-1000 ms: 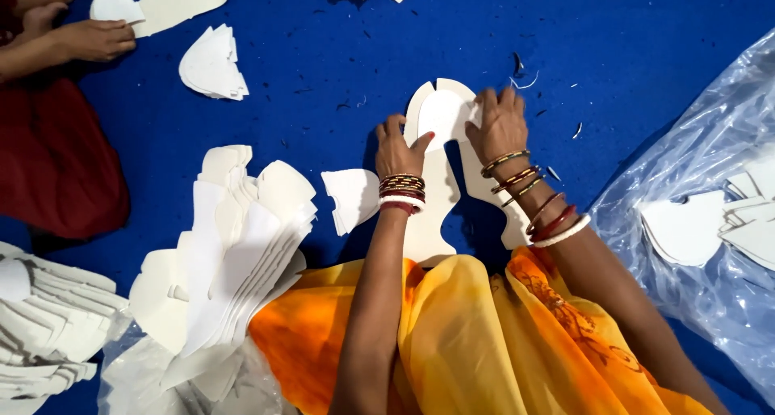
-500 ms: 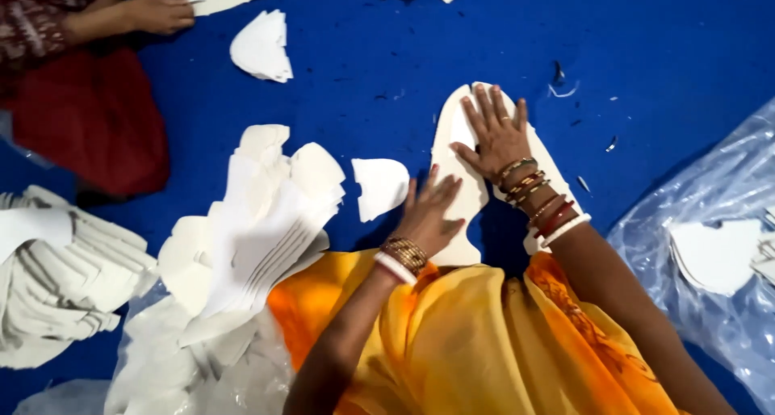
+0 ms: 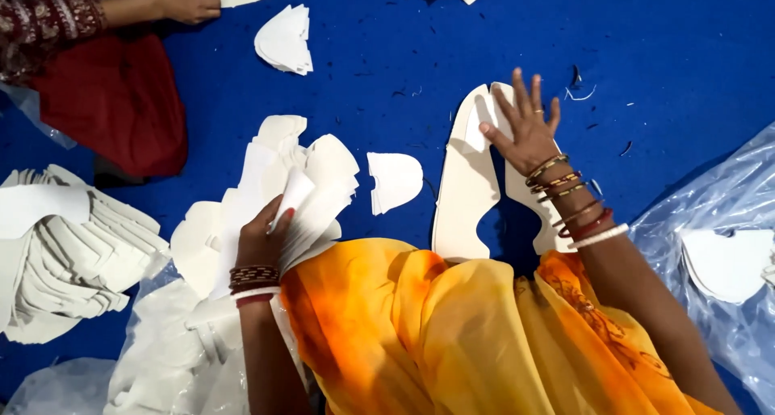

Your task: The person layers and organizes white foam shoe upper components for production.

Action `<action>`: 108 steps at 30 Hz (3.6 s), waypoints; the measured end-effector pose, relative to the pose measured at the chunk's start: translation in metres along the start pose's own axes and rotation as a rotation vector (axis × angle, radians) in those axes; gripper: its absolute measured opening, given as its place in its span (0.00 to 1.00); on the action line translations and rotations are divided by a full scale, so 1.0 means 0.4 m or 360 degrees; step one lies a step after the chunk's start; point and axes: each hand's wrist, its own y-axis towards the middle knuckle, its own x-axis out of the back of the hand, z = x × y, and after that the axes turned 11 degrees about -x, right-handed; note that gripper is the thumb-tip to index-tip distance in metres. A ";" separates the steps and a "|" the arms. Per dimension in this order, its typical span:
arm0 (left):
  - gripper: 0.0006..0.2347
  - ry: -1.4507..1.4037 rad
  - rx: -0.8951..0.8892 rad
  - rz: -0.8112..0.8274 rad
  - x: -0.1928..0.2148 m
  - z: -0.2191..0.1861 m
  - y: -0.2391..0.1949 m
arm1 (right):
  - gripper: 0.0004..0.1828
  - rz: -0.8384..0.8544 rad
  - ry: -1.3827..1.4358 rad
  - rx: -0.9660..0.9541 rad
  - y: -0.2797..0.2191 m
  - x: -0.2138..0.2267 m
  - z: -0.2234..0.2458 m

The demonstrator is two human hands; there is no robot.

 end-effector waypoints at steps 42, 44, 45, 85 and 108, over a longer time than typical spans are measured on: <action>0.37 -0.0540 0.0186 0.0749 -0.452 -0.520 0.105 | 0.17 -0.0471 0.0780 -0.0744 -0.399 0.053 -0.164; 0.35 -0.0451 -0.0021 0.0655 -0.483 -0.495 0.096 | 0.17 -0.0561 0.0680 -0.0661 -0.402 0.065 -0.147; 0.34 -0.0363 -0.0212 0.0550 -0.503 -0.486 0.089 | 0.17 -0.0632 0.0578 -0.0568 -0.407 0.071 -0.143; 0.12 -0.0743 -0.0803 0.0232 -0.426 -0.724 0.142 | 0.13 -0.1124 -0.0209 -0.0972 -0.814 0.295 -0.460; 0.19 -0.0098 -0.1423 0.1212 -0.828 -0.991 -0.079 | 0.14 -0.0612 -0.0443 -0.0921 -0.787 0.229 -0.578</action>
